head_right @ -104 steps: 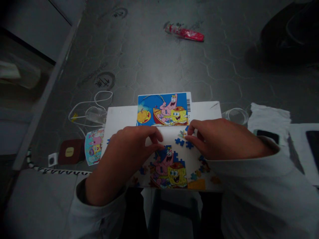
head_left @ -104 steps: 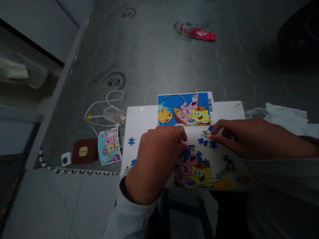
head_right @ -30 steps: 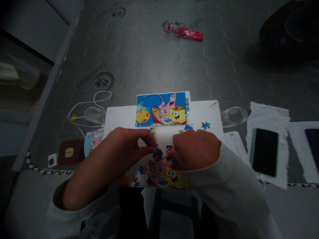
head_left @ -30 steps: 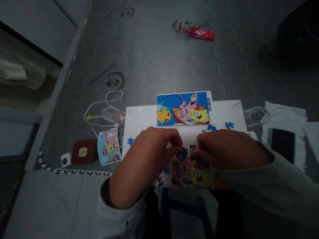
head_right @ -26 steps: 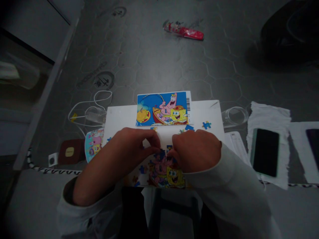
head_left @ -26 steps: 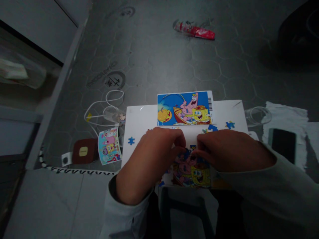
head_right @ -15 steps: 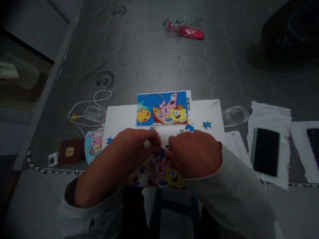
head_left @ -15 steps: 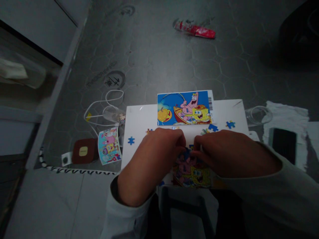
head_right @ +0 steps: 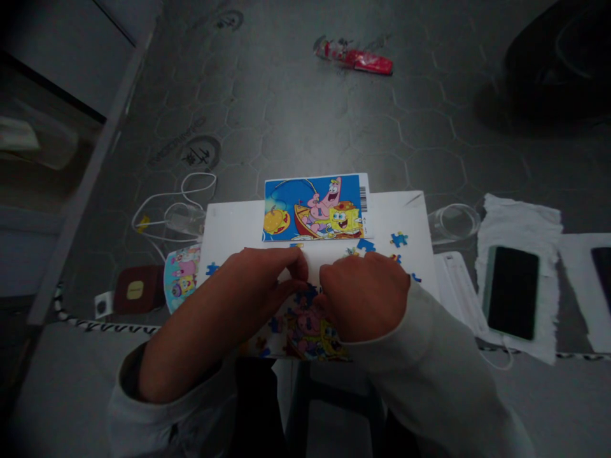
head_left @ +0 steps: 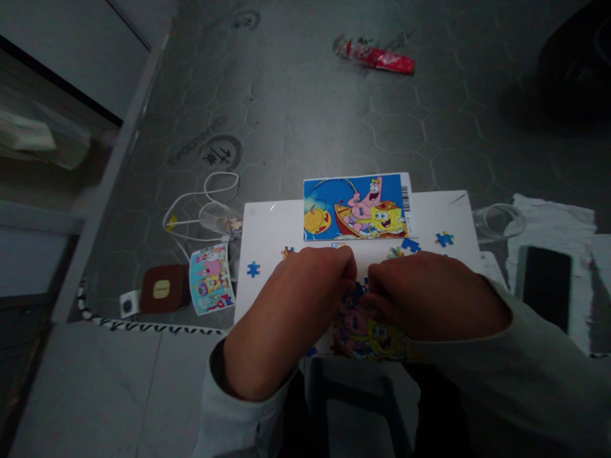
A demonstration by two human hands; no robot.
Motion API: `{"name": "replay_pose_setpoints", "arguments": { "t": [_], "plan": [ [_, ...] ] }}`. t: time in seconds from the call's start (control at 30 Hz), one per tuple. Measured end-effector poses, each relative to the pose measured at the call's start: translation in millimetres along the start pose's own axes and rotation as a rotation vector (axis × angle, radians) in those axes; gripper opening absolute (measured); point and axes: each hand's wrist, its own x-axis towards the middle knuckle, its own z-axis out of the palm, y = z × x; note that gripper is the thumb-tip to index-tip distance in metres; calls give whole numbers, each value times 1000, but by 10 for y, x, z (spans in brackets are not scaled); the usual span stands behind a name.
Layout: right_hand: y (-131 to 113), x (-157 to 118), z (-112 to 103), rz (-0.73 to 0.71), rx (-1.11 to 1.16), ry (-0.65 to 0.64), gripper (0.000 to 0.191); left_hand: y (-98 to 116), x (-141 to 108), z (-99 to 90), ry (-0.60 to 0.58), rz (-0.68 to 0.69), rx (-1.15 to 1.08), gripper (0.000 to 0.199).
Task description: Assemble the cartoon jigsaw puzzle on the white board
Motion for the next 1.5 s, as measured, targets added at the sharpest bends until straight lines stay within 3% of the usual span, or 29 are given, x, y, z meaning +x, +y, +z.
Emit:
{"name": "replay_pose_setpoints", "arguments": {
  "t": [0.7, 1.1, 1.3, 1.4, 1.5],
  "plan": [
    [29, 1, 36, -18, 42, 3, 24, -41, 20, 95, 32, 162, 24, 28],
    [39, 43, 65, -15, 68, 45, 23, 16, 12, 67, -1, 157, 190, 28],
    [31, 39, 55, 7, 69, 16, 24, -45, -6, 89, 34, 207, 152, 38],
    [36, 39, 64, 17, 85, 26, 17, -79, -45, 29, 3, 154, 166, 39],
    [48, 40, 93, 7, 108, 43, 12, -68, -87, -85, 16, -27, 158, 35]
  ]
}}
